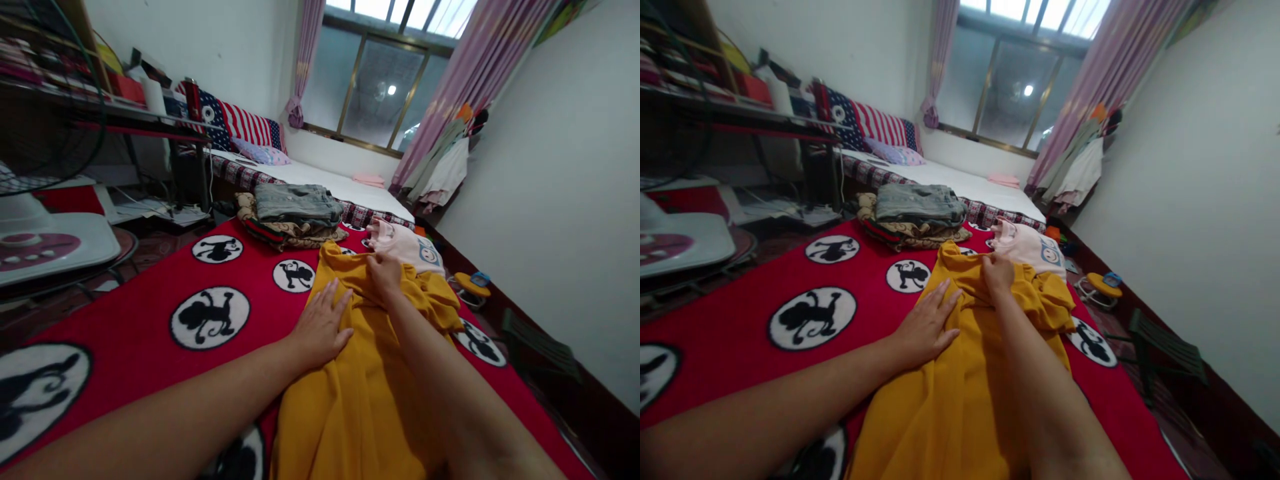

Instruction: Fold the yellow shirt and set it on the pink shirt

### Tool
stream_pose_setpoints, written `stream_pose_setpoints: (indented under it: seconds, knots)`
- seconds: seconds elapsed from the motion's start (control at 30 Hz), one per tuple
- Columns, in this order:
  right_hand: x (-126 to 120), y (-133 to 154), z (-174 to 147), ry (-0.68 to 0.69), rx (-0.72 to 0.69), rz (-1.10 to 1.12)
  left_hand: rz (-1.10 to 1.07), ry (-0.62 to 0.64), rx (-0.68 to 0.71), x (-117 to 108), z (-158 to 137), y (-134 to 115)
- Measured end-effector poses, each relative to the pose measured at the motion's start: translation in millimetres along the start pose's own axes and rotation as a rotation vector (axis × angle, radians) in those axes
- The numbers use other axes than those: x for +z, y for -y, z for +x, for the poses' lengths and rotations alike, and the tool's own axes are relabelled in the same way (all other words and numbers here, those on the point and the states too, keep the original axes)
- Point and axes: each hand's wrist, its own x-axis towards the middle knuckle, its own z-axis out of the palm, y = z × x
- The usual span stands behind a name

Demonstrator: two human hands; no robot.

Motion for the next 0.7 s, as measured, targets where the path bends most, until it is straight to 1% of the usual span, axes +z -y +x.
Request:
stream_pose_setpoints:
  seconds: [0.07, 0.1, 0.13, 0.2, 0.23, 0.27, 0.3, 0.33, 0.37, 0.4, 0.43, 0.47, 0.53, 0.57, 0.6, 0.63, 0.7]
  knots:
    - [-3, -8, -4, -0.230, 0.062, -0.019, -0.017, -0.024, 0.020, 0, 0, 0]
    - [-3, -15, -8, -0.296, 0.099, -0.041, -0.017, -0.014, 0.031, 1, 0, 0]
    - [-3, -21, -12, -0.282, 0.130, -0.077, -0.014, 0.005, 0.035, 2, 0, 1]
    - [-2, -32, -19, -0.118, 0.163, -0.180, -0.001, 0.049, 0.039, 3, 1, 1]
    - [-1, -35, -20, -0.048, 0.150, -0.232, 0.008, 0.064, 0.039, 4, 1, 1]
    - [-2, -35, -21, -0.021, 0.116, -0.276, 0.019, 0.073, 0.039, 4, 0, 1]
    - [-3, -31, -19, -0.043, 0.066, -0.310, 0.031, 0.079, 0.040, 5, 0, 0]
    - [-4, -25, -17, -0.098, 0.005, -0.324, 0.042, 0.082, 0.044, 5, 0, 0]
    - [-4, -16, -14, -0.154, -0.067, -0.314, 0.051, 0.083, 0.047, 4, 0, -1]
    - [-4, -6, -10, -0.173, -0.145, -0.278, 0.057, 0.081, 0.047, 4, 0, -1]
    - [-3, 4, -6, -0.143, -0.222, -0.222, 0.060, 0.079, 0.046, 4, 0, -1]
    - [0, 13, -3, -0.069, -0.295, -0.157, 0.063, 0.079, 0.046, 4, 0, -1]
    - [13, 24, -1, 0.140, -0.436, -0.031, 0.064, 0.079, 0.045, 3, 0, -1]
    - [22, 25, -1, 0.229, -0.483, 0.018, 0.063, 0.085, 0.044, 2, 1, -1]
    - [31, 24, -2, 0.291, -0.500, 0.056, 0.061, 0.097, 0.042, 1, 1, -1]
    - [40, 21, -3, 0.323, -0.489, 0.083, 0.058, 0.115, 0.041, -1, 2, 0]
    - [55, 12, -6, 0.325, -0.417, 0.107, 0.057, 0.154, 0.041, -3, 4, 2]
